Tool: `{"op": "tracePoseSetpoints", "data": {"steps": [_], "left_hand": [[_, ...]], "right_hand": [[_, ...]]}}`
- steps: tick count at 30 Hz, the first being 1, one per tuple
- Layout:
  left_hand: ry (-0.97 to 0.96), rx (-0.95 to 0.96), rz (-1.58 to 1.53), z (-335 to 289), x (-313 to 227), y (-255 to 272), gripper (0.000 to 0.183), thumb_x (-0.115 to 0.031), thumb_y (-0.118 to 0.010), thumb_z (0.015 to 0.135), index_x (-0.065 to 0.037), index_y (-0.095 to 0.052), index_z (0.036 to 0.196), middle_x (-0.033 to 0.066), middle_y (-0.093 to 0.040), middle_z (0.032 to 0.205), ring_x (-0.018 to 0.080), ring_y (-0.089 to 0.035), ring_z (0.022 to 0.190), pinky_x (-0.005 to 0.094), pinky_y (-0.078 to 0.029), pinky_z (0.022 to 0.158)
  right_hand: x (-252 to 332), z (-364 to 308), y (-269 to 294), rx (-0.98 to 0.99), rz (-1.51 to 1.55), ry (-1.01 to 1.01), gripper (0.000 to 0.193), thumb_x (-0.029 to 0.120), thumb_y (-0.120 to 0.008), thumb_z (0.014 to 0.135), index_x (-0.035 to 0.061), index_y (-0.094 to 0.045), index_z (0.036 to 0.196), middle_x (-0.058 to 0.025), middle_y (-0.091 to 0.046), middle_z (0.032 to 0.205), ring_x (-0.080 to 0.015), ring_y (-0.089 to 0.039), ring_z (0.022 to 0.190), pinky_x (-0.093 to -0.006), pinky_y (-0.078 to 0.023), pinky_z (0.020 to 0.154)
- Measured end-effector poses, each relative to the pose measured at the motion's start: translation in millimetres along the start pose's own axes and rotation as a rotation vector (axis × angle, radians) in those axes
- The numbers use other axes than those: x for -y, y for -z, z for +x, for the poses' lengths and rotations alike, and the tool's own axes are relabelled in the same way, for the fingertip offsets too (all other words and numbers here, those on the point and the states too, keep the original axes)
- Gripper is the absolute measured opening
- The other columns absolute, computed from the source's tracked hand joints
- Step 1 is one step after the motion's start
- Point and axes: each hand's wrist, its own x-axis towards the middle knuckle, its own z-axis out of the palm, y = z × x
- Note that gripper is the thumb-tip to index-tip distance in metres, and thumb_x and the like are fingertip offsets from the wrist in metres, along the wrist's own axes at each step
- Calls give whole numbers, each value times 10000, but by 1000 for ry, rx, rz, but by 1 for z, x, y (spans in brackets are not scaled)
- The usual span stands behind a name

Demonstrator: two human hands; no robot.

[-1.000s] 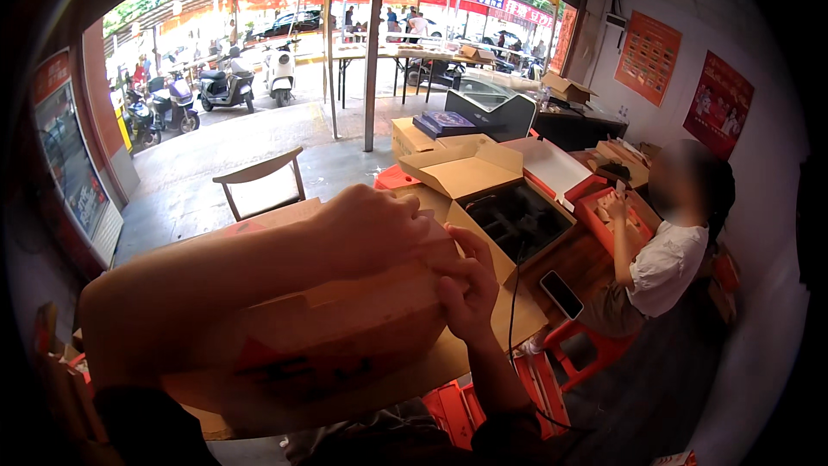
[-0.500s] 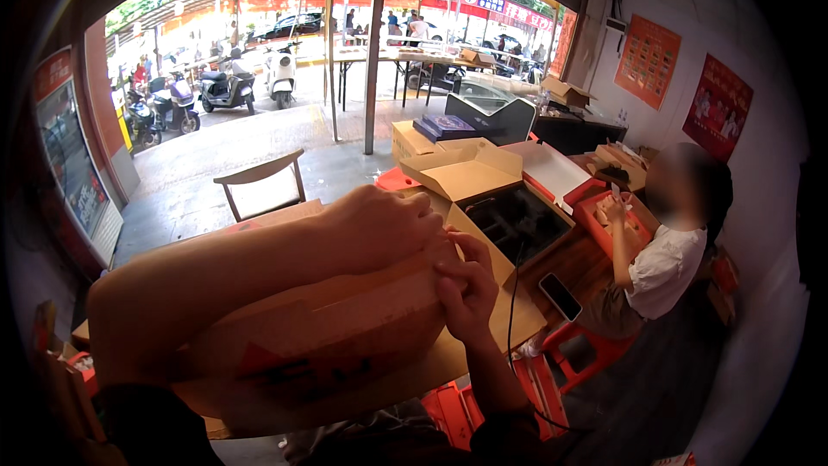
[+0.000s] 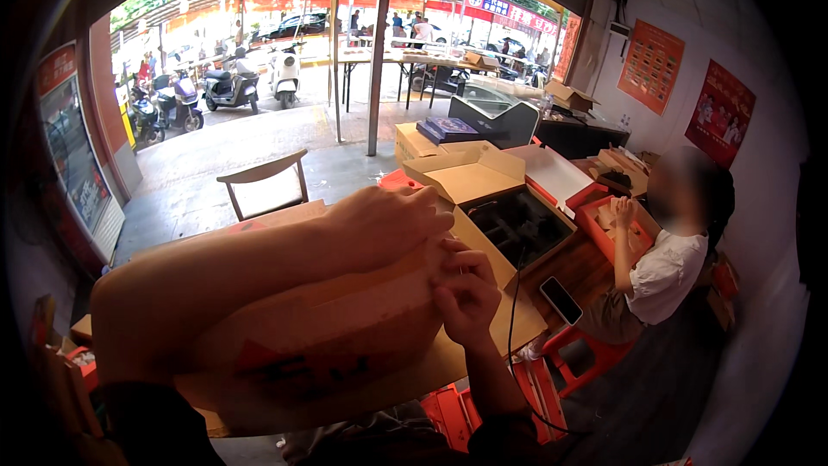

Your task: The person assembles cardboard gift boxes by folding the flaps of the lid and base by hand. They place the lids on the completed boxes and stack them on the table.

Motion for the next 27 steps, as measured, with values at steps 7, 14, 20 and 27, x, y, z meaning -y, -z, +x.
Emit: {"op": "tracePoseSetpoints", "data": {"steps": [7, 14, 20, 27], "left_hand": [[-24, 80, -165, 9, -2, 14, 129, -189, -663, 937, -103, -743, 990, 83, -669, 1099, 278, -717, 1079, 419, -643, 742], [-45, 89, -227, 18, 6, 9, 172, -251, -684, 958, -145, -792, 1038, 57, -730, 1111, 318, -746, 910, 452, -617, 772], [-52, 166, -213, 13, 1, 17, 257, -234, -690, 963, -191, -764, 1205, 70, -666, 1335, 317, -743, 1021, 451, -620, 817], [-232, 143, -308, -11, 5, 31, 322, -228, -683, 973, -189, -726, 1289, 91, -577, 1429, 296, -701, 1148, 442, -627, 868]], "right_hand": [[-6, -10, 0, -22, -211, 194, 166, 109, -823, 811, 47, -746, 944, -133, -651, 1185, -444, -617, 1323, -589, -360, 1235], [-8, -10, 4, 114, -641, 469, 280, 328, -890, 816, 138, -785, 992, -52, -688, 1134, -356, -658, 1283, -557, -498, 1107], [-4, -6, 4, 79, -694, 494, 283, 387, -896, 824, 160, -770, 936, -42, -676, 1113, -346, -647, 1264, -576, -446, 1146], [-12, -2, -10, -221, -299, 190, 614, 489, -903, 765, 72, -680, 1156, -191, -554, 1382, -361, -582, 1300, -548, -458, 1130]]}}
